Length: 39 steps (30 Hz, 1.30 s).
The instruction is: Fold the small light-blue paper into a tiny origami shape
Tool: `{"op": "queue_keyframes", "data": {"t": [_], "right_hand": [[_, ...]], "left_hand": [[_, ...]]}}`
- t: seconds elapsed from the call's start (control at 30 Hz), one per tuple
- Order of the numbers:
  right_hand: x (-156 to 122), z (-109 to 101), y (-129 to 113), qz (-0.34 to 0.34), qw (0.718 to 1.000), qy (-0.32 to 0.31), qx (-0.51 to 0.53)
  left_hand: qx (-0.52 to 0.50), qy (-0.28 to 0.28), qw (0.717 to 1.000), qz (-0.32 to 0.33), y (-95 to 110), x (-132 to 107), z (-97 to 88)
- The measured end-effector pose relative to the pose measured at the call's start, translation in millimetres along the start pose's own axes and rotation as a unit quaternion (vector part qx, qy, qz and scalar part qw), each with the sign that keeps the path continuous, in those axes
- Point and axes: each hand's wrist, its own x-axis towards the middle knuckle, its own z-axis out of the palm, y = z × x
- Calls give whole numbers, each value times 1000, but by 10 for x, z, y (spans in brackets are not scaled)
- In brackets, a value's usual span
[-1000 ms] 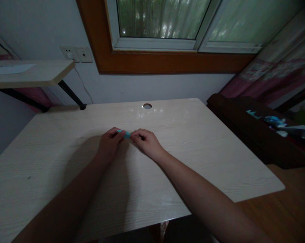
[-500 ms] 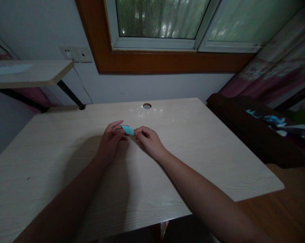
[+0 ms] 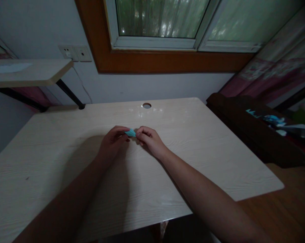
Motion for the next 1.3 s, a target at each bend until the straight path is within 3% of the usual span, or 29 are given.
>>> {"op": "queue_keyframes", "data": {"t": [0.27, 0.63, 1.03, 1.3], "right_hand": [[-8, 9, 2, -16, 1000, 20, -16], [-12, 48, -25, -60, 996, 53, -50], [-20, 22, 38, -80, 994, 34, -69], [-11, 3, 10, -122, 981, 40, -142]], "left_hand": [[12, -14, 999, 26, 8, 18, 19], [60, 66, 996, 13, 3, 27, 23], [64, 44, 997, 11, 40, 15, 29], [41, 39, 998, 22, 3, 13, 3]]}}
